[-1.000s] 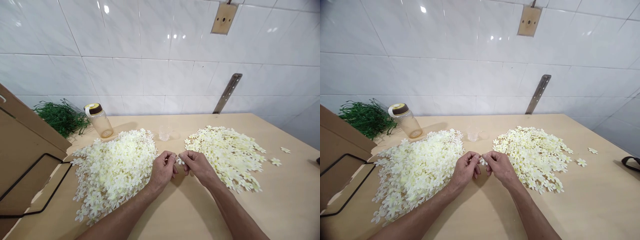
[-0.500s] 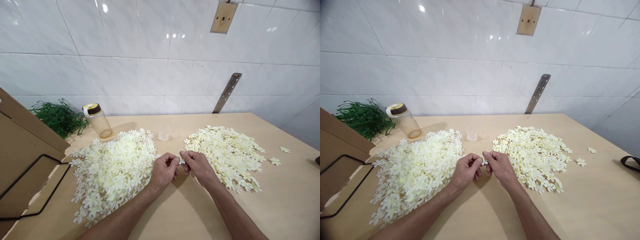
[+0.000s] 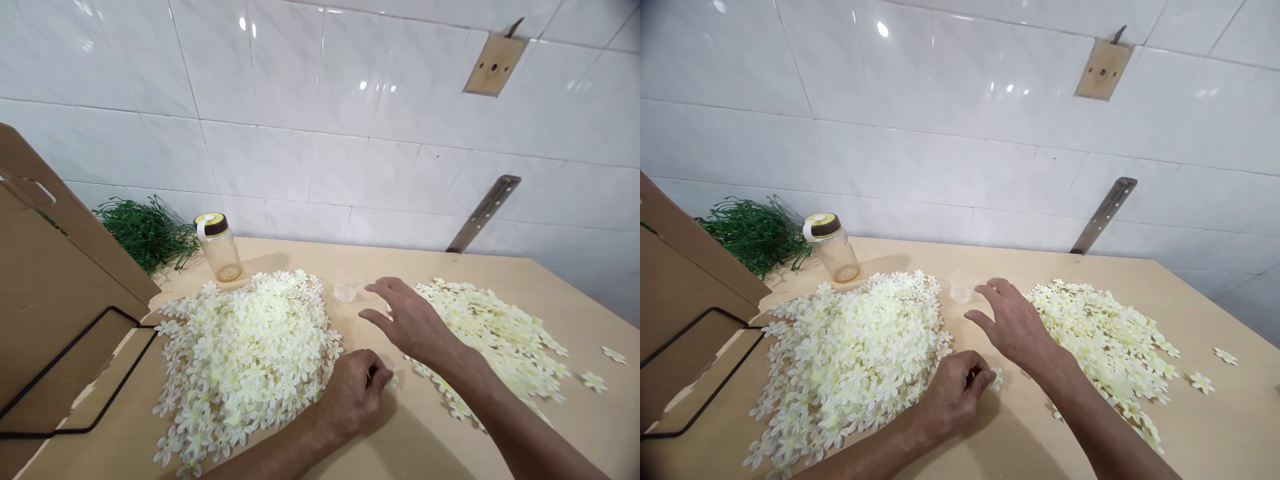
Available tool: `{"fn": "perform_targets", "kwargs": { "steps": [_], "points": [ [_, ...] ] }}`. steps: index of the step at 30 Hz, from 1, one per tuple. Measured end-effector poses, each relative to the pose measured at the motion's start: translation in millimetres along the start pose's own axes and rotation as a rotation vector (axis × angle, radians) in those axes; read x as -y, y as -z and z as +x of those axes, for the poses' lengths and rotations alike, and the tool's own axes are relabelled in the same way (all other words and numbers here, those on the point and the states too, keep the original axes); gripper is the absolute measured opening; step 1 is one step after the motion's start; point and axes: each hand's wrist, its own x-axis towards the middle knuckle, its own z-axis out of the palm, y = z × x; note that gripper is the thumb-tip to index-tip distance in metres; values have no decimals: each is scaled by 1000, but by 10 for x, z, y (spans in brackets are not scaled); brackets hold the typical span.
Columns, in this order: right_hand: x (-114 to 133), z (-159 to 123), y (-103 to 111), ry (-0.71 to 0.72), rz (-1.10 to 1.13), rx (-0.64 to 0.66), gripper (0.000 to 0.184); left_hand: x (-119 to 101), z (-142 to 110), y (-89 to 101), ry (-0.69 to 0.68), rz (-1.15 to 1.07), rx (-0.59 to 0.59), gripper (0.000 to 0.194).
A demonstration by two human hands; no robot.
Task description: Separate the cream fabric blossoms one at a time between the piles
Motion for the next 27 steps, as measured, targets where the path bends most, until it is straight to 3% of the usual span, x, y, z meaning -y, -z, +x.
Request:
{"fn": "perform_targets", "kwargs": {
  "steps": [2,5,11,18,23,25,27],
  "points": [
    [6,227,-10,127,-164,37,45,32,-9,-12,-5,29,27,16],
    [-31,476,-119,189,-278,136,46,53,-14,-18,-7,54,65,16],
    [-145,629,-363,141,-302,296,39,57,-9,-15,-13,76,88,14],
    [-187,695,-469,105,-250,323,31,65,-11,-23,-16,75,78,14],
    [-141,664,-265,95,-173,293,40,59,-8,-19,-4,56,74,13],
    [-126,553,-70,104,-96,186,40,68,-6,-25,3,50,65,14],
    [-139,361,117,21,37,10,35,73,-4,-26,15,43,52,15]
  ]
}}
